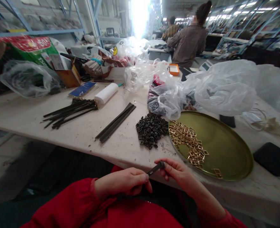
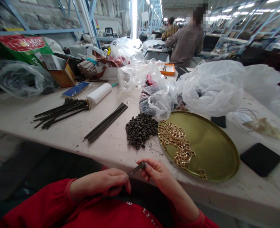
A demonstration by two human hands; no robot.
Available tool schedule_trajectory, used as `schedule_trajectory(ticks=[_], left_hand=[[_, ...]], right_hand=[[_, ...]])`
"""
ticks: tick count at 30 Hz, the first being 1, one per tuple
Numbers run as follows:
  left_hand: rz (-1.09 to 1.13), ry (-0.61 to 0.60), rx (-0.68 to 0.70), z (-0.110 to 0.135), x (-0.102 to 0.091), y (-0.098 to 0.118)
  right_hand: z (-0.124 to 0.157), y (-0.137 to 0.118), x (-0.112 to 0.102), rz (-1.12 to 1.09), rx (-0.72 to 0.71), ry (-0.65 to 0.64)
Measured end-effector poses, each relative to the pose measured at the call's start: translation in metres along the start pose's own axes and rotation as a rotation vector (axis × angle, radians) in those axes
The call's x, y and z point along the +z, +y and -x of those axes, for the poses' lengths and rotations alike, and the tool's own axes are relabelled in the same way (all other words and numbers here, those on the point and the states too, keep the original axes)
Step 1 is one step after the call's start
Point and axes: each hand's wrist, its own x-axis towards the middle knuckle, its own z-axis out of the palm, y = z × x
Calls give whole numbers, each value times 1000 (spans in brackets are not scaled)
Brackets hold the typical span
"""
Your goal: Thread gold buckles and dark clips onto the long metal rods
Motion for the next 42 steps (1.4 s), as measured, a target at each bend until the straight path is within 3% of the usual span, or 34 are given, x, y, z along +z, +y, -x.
schedule_trajectory(ticks=[6, 13, 17, 20, 23, 26, 31, 34, 36, 39, 42], left_hand=[[-110, 3, -3, 1, 0, 4], [-168, 2, 10, -3, 5, 5], [-181, 13, 80, -7, 7, 8], [-188, 69, 87, -7, 8, 11], [-238, 164, 73, -7, 10, 12], [-248, 238, 92, -10, 13, 9], [-111, 348, 124, -29, 13, 2], [-159, 415, 232, -40, 5, 0], [-212, 453, 243, -45, -2, 0], [-191, 445, 176, -52, -10, 0], [-154, 408, 170, -58, -10, 2]], right_hand=[[3, -4, 2, 66, 43, -82], [7, 3, 8, 193, -29, -20], [6, 11, 15, -11, 28, -36], [5, 14, 16, -254, -5, 81], [3, 14, 19, -345, -37, 179], [-1, 15, 31, -263, -49, 149], [-7, 19, 44, 41, -195, 164], [-8, 16, 19, 436, -309, 138], [-9, 7, -14, 780, -342, 285], [-19, -12, -70, 1294, -245, 650], [-35, -24, -103, 1467, -206, 675]])
